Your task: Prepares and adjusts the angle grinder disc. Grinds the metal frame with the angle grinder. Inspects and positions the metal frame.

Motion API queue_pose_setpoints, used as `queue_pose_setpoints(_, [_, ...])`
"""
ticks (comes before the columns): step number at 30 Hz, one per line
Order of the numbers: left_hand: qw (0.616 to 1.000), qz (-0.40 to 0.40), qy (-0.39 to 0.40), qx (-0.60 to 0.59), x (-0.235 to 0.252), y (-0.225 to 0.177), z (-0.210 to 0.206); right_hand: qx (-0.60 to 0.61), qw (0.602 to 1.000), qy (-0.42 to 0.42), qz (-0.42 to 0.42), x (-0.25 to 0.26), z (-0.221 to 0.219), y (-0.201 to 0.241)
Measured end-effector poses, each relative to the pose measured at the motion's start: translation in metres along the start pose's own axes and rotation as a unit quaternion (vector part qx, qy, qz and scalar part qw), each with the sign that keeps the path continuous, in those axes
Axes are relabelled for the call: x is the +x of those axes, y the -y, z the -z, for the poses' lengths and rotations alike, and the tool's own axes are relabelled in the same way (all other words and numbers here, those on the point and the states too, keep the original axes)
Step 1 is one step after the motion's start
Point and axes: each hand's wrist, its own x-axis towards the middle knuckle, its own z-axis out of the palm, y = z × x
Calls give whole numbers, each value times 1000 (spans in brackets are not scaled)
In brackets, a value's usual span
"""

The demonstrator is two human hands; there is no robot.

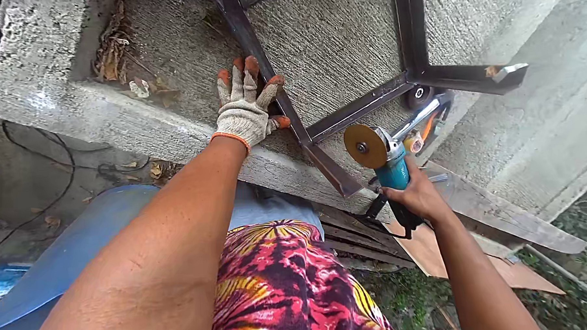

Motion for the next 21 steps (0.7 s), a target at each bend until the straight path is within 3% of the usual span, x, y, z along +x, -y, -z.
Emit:
queue_pose_setpoints(13, [999, 2, -41, 20, -1, -1, -6, -14, 998, 67, 5, 19, -12, 0])
queue_pose_setpoints(21, [999, 25, -20, 32, 0, -3, -5, 0, 998, 68, 20, 20, -18, -4])
